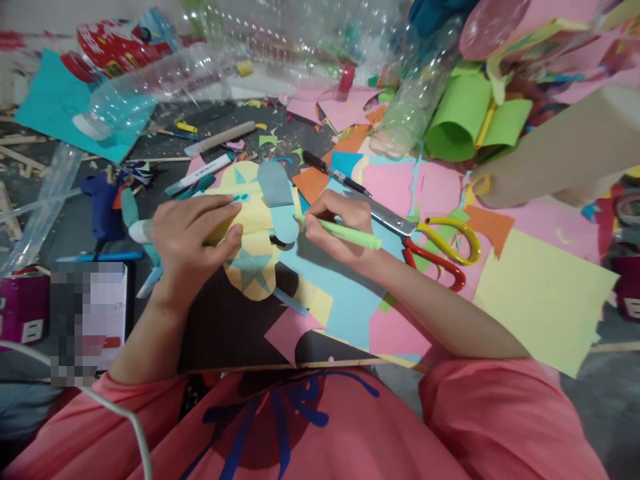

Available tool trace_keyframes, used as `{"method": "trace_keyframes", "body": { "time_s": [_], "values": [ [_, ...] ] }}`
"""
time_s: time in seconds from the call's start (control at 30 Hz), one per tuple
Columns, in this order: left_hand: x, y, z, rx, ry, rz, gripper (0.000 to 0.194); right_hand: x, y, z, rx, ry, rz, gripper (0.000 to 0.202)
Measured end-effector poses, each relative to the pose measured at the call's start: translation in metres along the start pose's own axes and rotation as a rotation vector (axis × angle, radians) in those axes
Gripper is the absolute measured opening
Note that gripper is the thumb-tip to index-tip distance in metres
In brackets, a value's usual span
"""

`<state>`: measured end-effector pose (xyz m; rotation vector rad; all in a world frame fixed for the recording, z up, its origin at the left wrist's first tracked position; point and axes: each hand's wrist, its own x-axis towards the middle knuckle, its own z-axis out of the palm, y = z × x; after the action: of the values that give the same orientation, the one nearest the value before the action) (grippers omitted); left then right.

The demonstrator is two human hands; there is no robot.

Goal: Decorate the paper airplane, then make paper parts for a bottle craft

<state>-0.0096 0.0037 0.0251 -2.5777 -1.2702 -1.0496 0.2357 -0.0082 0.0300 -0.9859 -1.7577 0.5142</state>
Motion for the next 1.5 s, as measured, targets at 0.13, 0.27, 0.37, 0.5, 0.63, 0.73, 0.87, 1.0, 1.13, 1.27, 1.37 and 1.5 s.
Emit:
{"method": "trace_keyframes", "body": {
  "time_s": [0.13,0.27,0.37,0.5,0.63,0.73,0.87,1.0,1.13,1.27,1.37,1.5],
  "values": [
    [0.001,0.0,0.0,-0.007,0.011,0.018,0.015,-0.003,-0.001,0.0,-0.008,-0.017,0.024,0.018],
    [0.002,0.0,0.0,-0.007,0.011,0.021,0.015,-0.006,0.0,0.002,0.028,-0.057,0.015,0.016],
    [0.001,0.0,0.0,-0.051,-0.022,-0.041,0.016,-0.006,0.0,0.001,0.025,-0.059,0.027,0.016],
    [0.001,0.001,-0.001,0.013,-0.058,-0.059,0.016,-0.006,-0.001,0.0,-0.009,-0.03,0.058,0.017],
    [0.002,0.002,-0.002,-0.001,-0.094,-0.096,0.018,-0.008,-0.003,0.003,-0.029,-0.08,0.022,0.017],
    [0.002,0.003,-0.003,-0.05,-0.101,-0.116,0.019,-0.008,-0.003,0.004,-0.048,-0.085,-0.016,0.017],
    [0.003,0.003,-0.004,-0.062,-0.157,-0.159,0.022,-0.008,-0.002,0.004,-0.047,-0.048,-0.048,0.015],
    [0.002,0.003,-0.002,-0.069,-0.12,-0.15,0.02,-0.009,-0.002,0.007,-0.067,-0.083,-0.082,0.018],
    [0.001,0.001,0.001,-0.027,-0.033,-0.056,0.016,-0.011,-0.002,0.009,-0.068,-0.117,-0.123,0.017],
    [0.0,0.0,0.001,-0.007,0.0,-0.01,0.016,-0.011,-0.001,0.008,-0.067,-0.076,-0.113,0.017],
    [0.001,0.0,-0.001,0.003,-0.055,-0.045,0.018,-0.013,0.0,0.009,-0.032,-0.094,-0.105,0.016],
    [0.002,0.001,-0.002,0.019,-0.098,-0.078,0.018,-0.013,-0.002,0.011,-0.076,-0.142,-0.117,0.017]
  ]
}}
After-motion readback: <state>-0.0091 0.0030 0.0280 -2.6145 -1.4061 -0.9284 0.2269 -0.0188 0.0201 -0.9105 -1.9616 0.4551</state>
